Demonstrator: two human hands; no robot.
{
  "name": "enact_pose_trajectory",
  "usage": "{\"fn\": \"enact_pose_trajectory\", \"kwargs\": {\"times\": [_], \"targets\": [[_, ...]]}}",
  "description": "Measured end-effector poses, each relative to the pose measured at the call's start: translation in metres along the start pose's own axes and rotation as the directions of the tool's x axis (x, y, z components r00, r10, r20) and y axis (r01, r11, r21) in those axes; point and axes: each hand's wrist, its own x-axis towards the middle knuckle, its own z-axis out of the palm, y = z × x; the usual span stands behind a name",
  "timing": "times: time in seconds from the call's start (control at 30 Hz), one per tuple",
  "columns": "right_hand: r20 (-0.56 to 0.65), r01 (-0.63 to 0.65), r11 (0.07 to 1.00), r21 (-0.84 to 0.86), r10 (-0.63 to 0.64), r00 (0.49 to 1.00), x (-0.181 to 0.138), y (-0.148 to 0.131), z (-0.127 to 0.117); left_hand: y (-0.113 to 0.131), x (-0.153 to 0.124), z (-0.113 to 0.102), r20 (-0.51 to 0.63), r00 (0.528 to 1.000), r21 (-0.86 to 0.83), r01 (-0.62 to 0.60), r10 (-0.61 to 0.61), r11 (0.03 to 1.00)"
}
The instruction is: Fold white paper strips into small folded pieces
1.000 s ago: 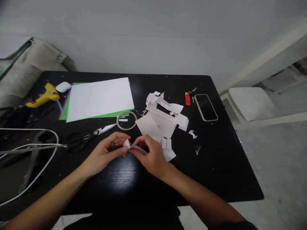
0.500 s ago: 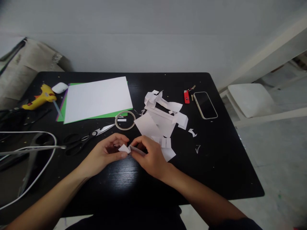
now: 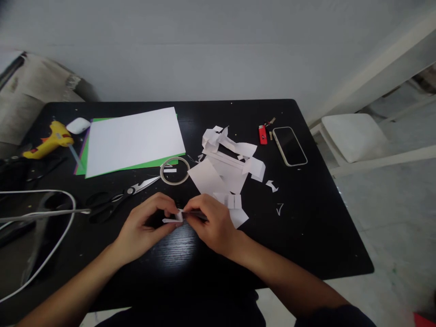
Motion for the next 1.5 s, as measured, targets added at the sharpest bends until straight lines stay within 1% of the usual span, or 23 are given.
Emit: {"fn": "enact_pose_trajectory", "kwargs": {"times": [0.1, 0.2, 0.3, 0.53, 0.73, 0.97, 1.23, 1.5], "targets": [[-0.029, 0.035, 0.999, -0.008, -0.035, 0.999, -0.0003, -0.0008, 0.0002, 0.0003, -0.0016, 0.0004, -0.022, 0.996, 0.059, -0.086, 0.087, 0.995], [-0.051, 0.072, 0.997, -0.014, -0.072, 0.996, 0.0001, -0.0019, 0.0004, 0.0012, -0.0025, 0.0003, -0.025, 0.992, 0.096, -0.12, 0.123, 0.988], [-0.048, 0.087, 0.996, -0.021, -0.088, 0.995, 0.0006, -0.0029, 0.0002, 0.0032, -0.0024, -0.0003, -0.019, 0.989, 0.112, -0.143, 0.146, 0.983], [-0.038, 0.109, 0.993, -0.043, -0.111, 0.993, 0.0004, -0.0039, -0.0005, 0.0051, -0.0027, -0.0001, -0.022, 0.987, 0.11, -0.155, 0.158, 0.982], [-0.031, 0.131, 0.99, -0.053, -0.133, 0.991, -0.0003, -0.0033, -0.001, 0.0057, -0.0018, 0.0004, -0.04, 0.99, 0.109, -0.13, 0.135, 0.985], [-0.022, 0.149, 0.986, -0.081, -0.151, 0.988, -0.0018, -0.0024, -0.0004, 0.0054, -0.0019, -0.0011, -0.015, 0.995, 0.121, -0.097, 0.099, 0.988], [-0.028, 0.15, 0.986, -0.066, -0.152, 0.988, -0.0023, -0.0018, 0.0003, 0.0033, -0.0022, -0.0004, -0.011, 0.991, 0.126, -0.134, 0.136, 0.983], [-0.021, 0.117, 0.992, -0.052, -0.118, 0.993, -0.0016, -0.0031, -0.0008, 0.0033, -0.0035, 0.0005, -0.024, 0.988, 0.121, -0.149, 0.153, 0.981]]}}
